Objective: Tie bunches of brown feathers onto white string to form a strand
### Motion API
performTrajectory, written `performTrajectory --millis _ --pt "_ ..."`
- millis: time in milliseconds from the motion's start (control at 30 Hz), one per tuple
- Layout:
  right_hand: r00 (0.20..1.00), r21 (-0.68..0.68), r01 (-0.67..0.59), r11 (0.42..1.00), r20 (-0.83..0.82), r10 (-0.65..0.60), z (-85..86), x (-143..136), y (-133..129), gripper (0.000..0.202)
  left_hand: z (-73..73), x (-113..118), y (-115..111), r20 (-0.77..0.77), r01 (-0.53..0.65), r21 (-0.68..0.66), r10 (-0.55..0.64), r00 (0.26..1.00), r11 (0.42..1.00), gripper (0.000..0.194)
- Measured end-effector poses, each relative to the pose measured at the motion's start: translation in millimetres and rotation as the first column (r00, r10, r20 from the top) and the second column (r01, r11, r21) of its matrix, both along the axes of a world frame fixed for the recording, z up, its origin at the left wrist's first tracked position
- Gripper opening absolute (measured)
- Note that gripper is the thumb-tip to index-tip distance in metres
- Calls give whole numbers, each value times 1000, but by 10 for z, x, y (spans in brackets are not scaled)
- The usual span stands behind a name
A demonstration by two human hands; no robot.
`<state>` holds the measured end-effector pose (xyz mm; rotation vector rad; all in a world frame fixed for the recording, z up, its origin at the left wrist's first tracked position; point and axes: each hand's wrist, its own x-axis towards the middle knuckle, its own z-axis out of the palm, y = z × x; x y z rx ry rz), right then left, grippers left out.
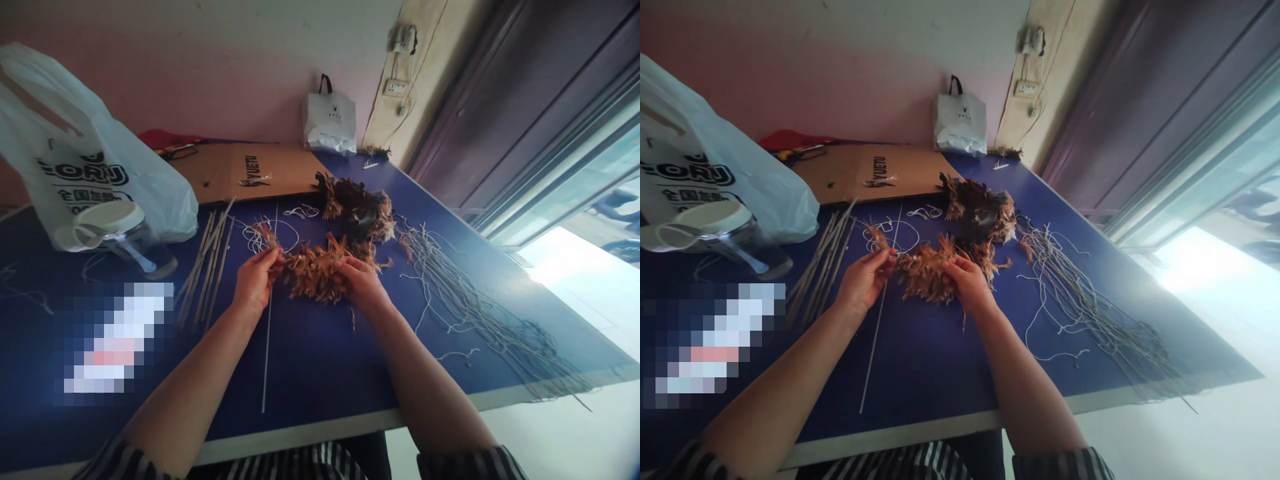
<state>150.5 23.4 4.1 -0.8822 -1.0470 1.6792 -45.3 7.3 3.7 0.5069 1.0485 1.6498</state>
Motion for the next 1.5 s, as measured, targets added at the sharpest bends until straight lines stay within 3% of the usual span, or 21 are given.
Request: performTrajectory --millis 100,333,533,700,1000,1233,1367,1500 --pt "1000 0 -6 1000 7 6 -16 1 5 25 17 26 -27 -56 46 21 -45 997 999 25" --pt "995 -17 -55 998 -89 53 -11 10 3 22 112 215 -149 -143 280 -1 -277 950 960 24" --pt "978 -27 -146 989 -157 140 19 7 -24 18 93 214 -156 -16 472 -37 -473 881 881 21" --pt "974 -4 -158 987 -167 155 23 -27 -49 19 30 227 -150 68 561 -12 -559 826 827 20" --pt "990 72 -50 996 135 40 10 -51 -56 24 50 224 -129 96 493 -84 -485 869 866 13" --pt "880 294 35 955 445 -169 -18 -128 -109 16 62 319 -161 32 385 -139 -384 923 912 11" --pt "850 314 44 948 488 -201 -1 -150 -130 15 24 325 -151 25 361 -135 -361 932 923 14" --pt "938 153 36 988 336 -86 40 -180 -161 18 -34 308 -115 -11 299 -123 -303 953 946 14"
